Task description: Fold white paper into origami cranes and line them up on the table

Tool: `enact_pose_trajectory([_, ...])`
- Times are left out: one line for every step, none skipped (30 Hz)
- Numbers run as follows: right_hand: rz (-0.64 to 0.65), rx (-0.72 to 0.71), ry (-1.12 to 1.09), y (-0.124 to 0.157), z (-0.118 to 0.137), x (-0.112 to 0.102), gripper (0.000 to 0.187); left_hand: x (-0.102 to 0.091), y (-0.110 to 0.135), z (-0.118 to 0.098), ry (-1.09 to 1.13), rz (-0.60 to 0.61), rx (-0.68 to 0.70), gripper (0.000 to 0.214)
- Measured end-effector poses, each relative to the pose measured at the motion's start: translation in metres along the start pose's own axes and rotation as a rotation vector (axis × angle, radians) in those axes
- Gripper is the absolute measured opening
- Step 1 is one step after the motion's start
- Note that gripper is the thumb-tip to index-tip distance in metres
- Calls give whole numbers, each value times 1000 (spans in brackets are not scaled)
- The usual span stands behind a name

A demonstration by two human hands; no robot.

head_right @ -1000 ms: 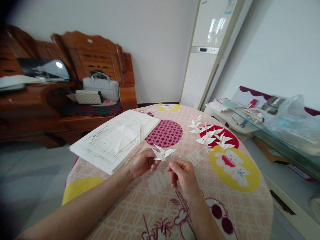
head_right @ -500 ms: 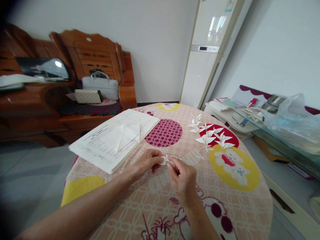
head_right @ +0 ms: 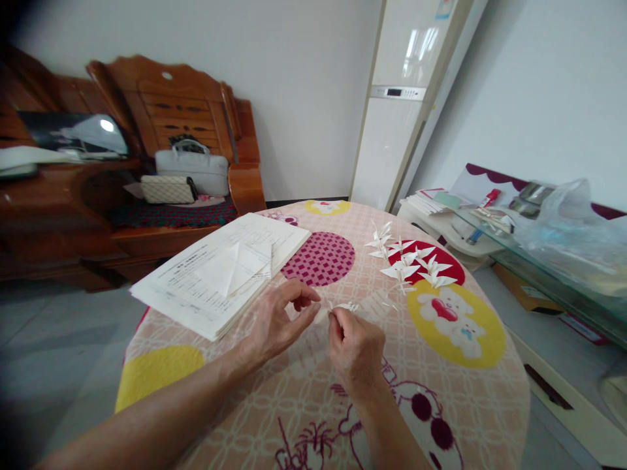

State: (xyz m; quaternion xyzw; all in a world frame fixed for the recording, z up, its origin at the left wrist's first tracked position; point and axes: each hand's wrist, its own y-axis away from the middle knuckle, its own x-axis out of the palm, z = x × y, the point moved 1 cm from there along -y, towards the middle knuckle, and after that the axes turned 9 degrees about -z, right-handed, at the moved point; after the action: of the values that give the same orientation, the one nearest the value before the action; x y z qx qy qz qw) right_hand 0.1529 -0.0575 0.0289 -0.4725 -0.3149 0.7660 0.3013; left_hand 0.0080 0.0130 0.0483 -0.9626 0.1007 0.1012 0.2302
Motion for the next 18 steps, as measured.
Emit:
enact_pose_trajectory([-2,-15,17,0,0,1,24,0,2,-3,-9,34,12,12])
enact_pose_trajectory([-9,-31,32,0,1,1,23,0,3,-4,-15,55,18,13])
enact_pose_trajectory([-14,-46,48,1,1,2,23,1,4,-4,-20,76,20,14])
enact_pose_trajectory([-19,-58,63,1,2,2,23,3,6,-3,-25,90,22,14])
enact_pose_trajectory([-20,-65,76,1,2,2,23,4,6,-1,-31,101,25,13])
enact_pose_trajectory([-20,-69,85,2,2,3,23,5,7,2,-38,111,32,12])
enact_pose_trajectory([-18,-68,89,2,2,3,24,6,7,4,-46,118,41,12])
enact_pose_trajectory([-16,-65,91,2,2,3,24,7,8,5,-56,123,55,12])
enact_pose_trajectory([-12,-61,88,2,2,3,24,7,8,7,-72,128,74,12])
enact_pose_trajectory([-9,-57,83,2,2,3,24,7,8,8,-93,134,101,13])
enact_pose_trajectory([-7,-52,77,2,2,3,24,7,8,8,-122,139,133,14])
enact_pose_trajectory([-4,-47,73,2,2,3,24,7,8,8,-158,145,168,15])
enact_pose_trajectory([0,-42,70,3,2,3,24,6,8,8,-197,149,203,16])
enact_pose_trajectory([3,-37,69,3,2,3,24,6,8,8,-236,151,235,17])
enact_pose_trajectory([5,-33,70,3,2,3,24,6,8,7,-268,151,259,17])
enact_pose_trajectory([5,-30,71,2,2,3,24,6,8,7,-291,148,277,18])
enact_pose_trajectory([5,-32,71,2,2,3,25,7,9,7,-305,145,290,17])
enact_pose_trajectory([3,-35,70,2,3,3,25,7,9,6,-317,143,305,17])
